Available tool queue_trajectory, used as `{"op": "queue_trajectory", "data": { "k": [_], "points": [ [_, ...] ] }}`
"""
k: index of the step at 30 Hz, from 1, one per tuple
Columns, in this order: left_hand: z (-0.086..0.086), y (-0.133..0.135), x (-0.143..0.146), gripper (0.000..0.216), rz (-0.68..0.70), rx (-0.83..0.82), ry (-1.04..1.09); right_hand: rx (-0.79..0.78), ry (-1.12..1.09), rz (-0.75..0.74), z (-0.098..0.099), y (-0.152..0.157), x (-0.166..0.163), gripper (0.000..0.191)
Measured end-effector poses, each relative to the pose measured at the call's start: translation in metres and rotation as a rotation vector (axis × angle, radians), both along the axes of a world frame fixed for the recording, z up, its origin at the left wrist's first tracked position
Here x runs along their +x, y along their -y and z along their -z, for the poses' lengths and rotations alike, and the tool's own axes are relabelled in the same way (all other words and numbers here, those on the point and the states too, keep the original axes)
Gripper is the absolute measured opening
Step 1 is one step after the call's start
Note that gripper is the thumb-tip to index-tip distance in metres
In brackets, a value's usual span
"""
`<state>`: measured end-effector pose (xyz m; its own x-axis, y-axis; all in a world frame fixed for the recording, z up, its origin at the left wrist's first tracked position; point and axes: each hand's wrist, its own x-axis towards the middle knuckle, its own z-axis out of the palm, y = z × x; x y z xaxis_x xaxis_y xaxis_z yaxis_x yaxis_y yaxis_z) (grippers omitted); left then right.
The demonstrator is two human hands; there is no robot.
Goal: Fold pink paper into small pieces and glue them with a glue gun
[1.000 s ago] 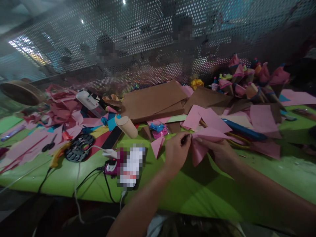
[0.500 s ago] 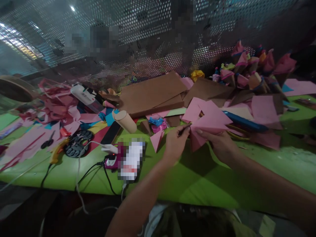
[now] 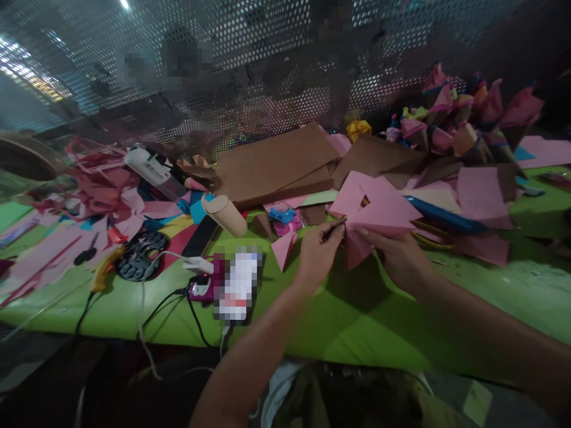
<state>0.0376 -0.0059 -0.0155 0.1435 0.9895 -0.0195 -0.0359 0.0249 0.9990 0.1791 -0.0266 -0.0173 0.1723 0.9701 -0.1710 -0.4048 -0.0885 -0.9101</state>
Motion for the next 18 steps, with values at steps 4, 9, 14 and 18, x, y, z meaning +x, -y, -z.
{"op": "queue_trajectory", "data": {
  "k": [4, 9, 14, 18],
  "points": [
    [0.0006, 0.0012, 0.0013, 0.019, 0.024, 0.013, 0.032, 0.030, 0.020, 0.009, 0.0013, -0.0006, -0.0002, 0.034],
    [0.0013, 0.0019, 0.0029, 0.022, 0.021, -0.007, 0.030, 0.027, -0.013, -0.010, 0.0002, 0.0007, -0.0011, 0.033],
    [-0.0027, 0.0020, 0.0021, 0.022, -0.014, 0.026, -0.034, -0.020, -0.030, -0.014, -0.0034, 0.0022, -0.0042, 0.036],
    [-0.0043, 0.0023, 0.0013, 0.020, -0.039, 0.037, -0.065, -0.029, -0.020, -0.031, -0.0065, 0.0034, -0.0060, 0.034]
  ]
}}
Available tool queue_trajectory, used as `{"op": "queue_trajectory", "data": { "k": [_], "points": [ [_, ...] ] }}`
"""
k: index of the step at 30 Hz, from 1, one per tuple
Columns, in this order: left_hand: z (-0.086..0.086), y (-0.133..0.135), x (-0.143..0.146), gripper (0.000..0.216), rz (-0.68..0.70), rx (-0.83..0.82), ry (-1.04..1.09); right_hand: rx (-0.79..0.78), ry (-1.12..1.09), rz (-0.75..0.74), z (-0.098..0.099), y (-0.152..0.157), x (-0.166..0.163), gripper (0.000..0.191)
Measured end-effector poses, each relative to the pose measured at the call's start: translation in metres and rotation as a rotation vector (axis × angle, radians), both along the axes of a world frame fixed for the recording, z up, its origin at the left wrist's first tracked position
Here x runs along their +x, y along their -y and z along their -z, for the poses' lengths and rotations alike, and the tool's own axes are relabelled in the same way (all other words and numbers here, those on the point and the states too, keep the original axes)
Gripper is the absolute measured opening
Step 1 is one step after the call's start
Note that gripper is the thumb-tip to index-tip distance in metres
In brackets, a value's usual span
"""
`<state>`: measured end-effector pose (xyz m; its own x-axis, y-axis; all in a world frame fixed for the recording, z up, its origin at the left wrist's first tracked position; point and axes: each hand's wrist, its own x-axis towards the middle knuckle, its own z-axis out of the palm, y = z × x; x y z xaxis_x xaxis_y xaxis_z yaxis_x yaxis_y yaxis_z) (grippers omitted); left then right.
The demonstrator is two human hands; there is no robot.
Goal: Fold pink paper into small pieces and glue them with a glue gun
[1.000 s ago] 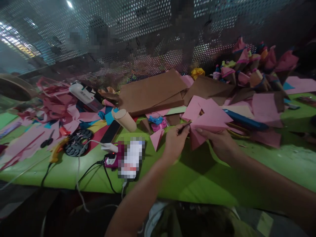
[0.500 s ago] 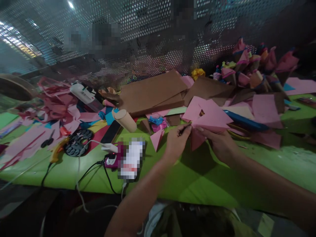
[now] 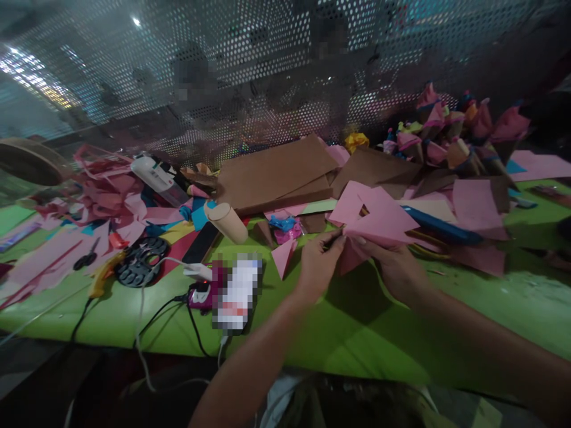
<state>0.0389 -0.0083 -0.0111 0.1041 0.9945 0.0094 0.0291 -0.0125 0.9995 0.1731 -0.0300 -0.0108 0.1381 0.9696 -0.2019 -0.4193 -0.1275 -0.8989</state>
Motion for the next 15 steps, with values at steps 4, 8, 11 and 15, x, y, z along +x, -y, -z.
{"op": "queue_trajectory", "data": {
  "k": [4, 8, 11, 15],
  "points": [
    [0.001, 0.000, 0.000, 0.018, -0.003, -0.005, -0.004, -0.022, -0.011, -0.011, 0.000, 0.000, 0.000, 0.035],
    [0.002, -0.002, -0.001, 0.017, -0.034, -0.002, -0.042, -0.042, -0.015, -0.039, 0.000, 0.001, 0.001, 0.036],
    [0.003, -0.004, -0.002, 0.016, -0.054, -0.022, -0.038, -0.071, 0.021, -0.056, -0.001, 0.002, 0.004, 0.036],
    [0.000, -0.007, -0.007, 0.015, -0.089, -0.041, -0.034, -0.067, 0.112, -0.045, 0.002, -0.001, 0.012, 0.034]
  ]
}}
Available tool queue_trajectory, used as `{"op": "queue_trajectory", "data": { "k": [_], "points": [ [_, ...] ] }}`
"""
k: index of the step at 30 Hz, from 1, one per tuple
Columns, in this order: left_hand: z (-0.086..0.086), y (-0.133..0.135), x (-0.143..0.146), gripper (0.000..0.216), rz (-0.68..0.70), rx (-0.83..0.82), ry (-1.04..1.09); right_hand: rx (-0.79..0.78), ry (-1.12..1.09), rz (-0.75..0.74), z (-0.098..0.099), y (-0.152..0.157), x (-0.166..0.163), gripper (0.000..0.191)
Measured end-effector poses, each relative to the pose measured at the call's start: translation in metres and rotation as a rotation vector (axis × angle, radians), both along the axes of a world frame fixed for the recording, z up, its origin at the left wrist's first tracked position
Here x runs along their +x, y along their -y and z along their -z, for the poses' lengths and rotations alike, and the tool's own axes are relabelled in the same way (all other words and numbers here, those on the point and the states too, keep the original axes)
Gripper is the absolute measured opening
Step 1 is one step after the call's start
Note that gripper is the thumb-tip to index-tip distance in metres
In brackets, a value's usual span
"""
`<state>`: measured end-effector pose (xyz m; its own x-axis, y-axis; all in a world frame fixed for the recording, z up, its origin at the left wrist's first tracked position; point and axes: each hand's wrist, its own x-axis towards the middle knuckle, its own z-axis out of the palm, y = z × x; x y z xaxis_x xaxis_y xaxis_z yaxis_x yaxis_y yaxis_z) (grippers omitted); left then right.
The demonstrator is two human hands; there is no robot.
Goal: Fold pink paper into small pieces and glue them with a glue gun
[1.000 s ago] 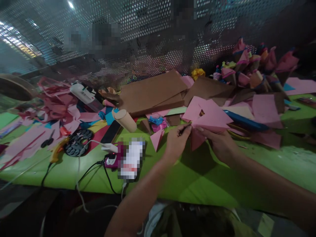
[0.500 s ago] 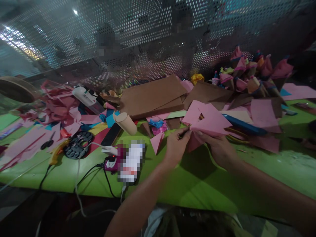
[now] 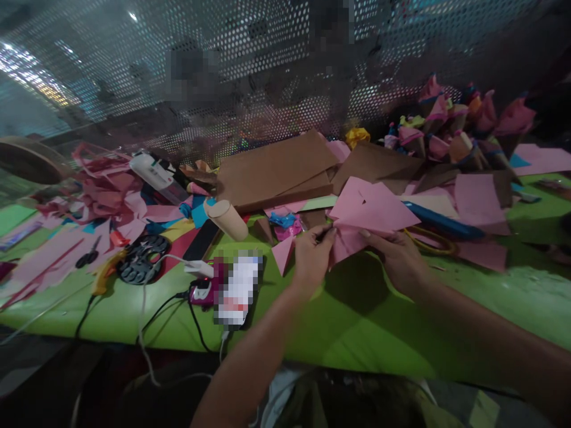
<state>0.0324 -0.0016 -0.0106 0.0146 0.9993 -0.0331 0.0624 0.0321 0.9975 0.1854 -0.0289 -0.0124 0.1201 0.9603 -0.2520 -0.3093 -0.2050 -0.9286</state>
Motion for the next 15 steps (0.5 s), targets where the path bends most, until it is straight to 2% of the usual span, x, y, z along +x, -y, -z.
{"op": "queue_trajectory", "data": {
  "k": [5, 9, 12, 15],
  "points": [
    [-0.006, -0.004, -0.011, 0.017, -0.059, 0.046, -0.100, 0.133, 0.164, 0.066, 0.004, -0.011, 0.019, 0.036],
    [-0.007, -0.003, -0.015, 0.021, 0.002, 0.155, -0.260, 0.369, 0.552, 0.172, -0.005, -0.013, 0.032, 0.050],
    [-0.008, 0.001, -0.014, 0.031, 0.161, 0.240, -0.374, 0.533, 0.830, 0.036, -0.014, -0.010, 0.033, 0.049],
    [-0.009, 0.005, -0.012, 0.044, 0.281, 0.274, -0.425, 0.544, 0.855, -0.149, -0.014, -0.009, 0.029, 0.043]
  ]
}}
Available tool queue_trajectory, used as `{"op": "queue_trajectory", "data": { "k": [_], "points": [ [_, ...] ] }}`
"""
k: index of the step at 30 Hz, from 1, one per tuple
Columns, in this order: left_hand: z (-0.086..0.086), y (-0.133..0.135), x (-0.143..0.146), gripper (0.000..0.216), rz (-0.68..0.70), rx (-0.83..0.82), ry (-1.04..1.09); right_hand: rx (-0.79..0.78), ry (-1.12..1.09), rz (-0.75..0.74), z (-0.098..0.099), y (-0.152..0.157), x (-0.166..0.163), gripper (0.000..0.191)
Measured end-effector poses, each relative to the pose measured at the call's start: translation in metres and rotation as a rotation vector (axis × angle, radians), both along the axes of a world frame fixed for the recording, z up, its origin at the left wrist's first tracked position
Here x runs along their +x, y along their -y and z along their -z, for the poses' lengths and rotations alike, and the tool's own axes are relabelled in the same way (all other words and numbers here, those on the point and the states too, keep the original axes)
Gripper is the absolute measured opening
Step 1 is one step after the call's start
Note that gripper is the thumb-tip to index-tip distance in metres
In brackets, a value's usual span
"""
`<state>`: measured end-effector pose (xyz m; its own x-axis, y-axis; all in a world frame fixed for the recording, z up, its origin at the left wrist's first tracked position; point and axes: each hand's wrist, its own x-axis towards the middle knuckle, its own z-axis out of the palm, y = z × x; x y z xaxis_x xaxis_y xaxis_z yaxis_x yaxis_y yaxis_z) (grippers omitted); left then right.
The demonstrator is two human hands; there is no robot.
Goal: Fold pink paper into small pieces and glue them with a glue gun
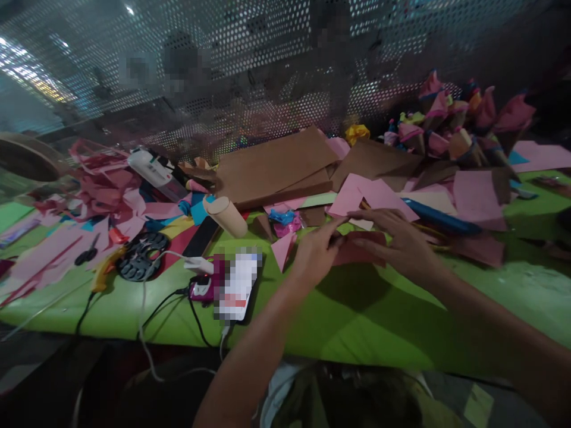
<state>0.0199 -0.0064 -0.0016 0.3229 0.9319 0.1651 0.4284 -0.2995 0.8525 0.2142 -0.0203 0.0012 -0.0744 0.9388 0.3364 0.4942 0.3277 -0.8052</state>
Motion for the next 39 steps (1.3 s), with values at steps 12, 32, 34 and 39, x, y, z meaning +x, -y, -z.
{"op": "queue_trajectory", "data": {
  "k": [12, 32, 34, 39],
  "points": [
    [-0.004, -0.001, -0.005, 0.028, 0.067, -0.055, -0.021, -0.152, -0.230, 0.060, 0.010, -0.005, 0.003, 0.046],
    [0.004, -0.009, -0.013, 0.019, 0.064, -0.168, -0.015, -0.277, -0.316, 0.075, 0.000, -0.004, 0.003, 0.054],
    [0.003, -0.009, -0.012, 0.019, 0.090, -0.189, -0.005, -0.287, -0.287, 0.061, 0.000, -0.005, 0.003, 0.057],
    [0.005, -0.011, -0.015, 0.018, 0.069, -0.209, 0.042, -0.296, -0.382, 0.092, 0.003, -0.008, 0.004, 0.056]
  ]
}}
